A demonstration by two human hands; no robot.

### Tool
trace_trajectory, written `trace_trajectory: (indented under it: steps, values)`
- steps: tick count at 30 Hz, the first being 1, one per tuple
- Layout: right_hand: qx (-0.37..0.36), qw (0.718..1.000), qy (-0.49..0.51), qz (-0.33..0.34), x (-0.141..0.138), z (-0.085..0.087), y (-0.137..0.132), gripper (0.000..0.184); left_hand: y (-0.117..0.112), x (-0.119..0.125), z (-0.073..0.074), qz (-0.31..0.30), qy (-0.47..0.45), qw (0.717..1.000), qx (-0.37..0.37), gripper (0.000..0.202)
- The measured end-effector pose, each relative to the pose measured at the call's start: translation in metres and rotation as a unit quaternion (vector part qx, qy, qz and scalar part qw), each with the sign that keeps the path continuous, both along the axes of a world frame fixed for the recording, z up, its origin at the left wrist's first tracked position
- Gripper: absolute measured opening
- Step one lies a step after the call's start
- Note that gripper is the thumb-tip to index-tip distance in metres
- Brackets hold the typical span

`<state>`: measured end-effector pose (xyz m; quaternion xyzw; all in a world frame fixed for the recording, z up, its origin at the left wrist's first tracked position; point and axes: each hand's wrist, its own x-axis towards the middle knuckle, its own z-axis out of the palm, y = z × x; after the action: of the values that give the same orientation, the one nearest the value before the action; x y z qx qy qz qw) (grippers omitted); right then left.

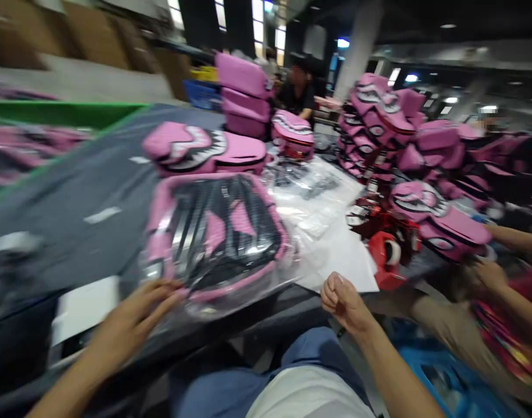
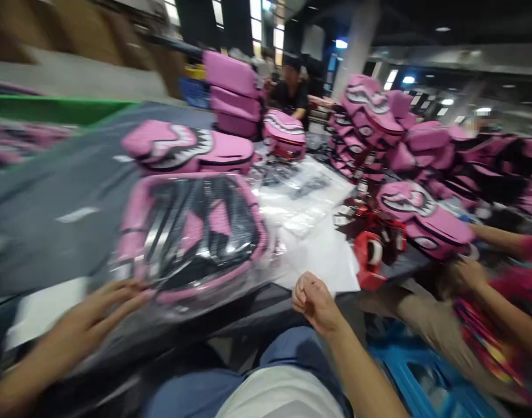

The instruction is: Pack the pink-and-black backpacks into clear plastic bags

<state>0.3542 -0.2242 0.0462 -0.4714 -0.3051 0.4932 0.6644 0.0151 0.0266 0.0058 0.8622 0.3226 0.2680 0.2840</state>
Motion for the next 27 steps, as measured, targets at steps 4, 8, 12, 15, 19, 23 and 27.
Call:
trace_trajectory:
  steps: [4, 8, 12, 15, 19, 23, 27]
  values:
    - [0.099, 0.928, -0.238, 0.269, -0.042, 0.058, 0.087, 0.036, -0.015, -0.003, 0.021, 0.037, 0.01, 0.997, -0.073, 0.045]
    - [0.172, 0.701, -0.548, 0.423, -0.089, 0.076, 0.178, 0.02, -0.012, 0.005, 0.026, 0.041, 0.001, 0.996, -0.084, 0.04]
    - [0.116, 0.516, -0.735, 0.424, -0.118, 0.06, 0.238, 0.012, -0.013, 0.006, 0.021, 0.041, -0.014, 0.995, -0.093, 0.034]
    - [0.028, 0.526, -0.759, 0.384, -0.112, 0.054, 0.261, 0.039, -0.014, 0.004, 0.021, 0.04, -0.023, 0.994, -0.102, 0.032]
    - [-0.005, 0.602, -0.743, 0.291, -0.1, 0.063, 0.255, 0.04, -0.015, 0.005, 0.024, 0.038, -0.023, 0.993, -0.108, 0.034]
    - [0.091, 0.619, -0.719, 0.302, -0.112, 0.055, 0.225, 0.028, -0.012, 0.005, 0.024, 0.037, -0.014, 0.993, -0.111, 0.033]
    - [0.04, 0.558, -0.757, 0.338, -0.133, 0.028, 0.219, 0.034, -0.01, 0.008, 0.021, 0.038, 0.011, 0.993, -0.112, 0.033]
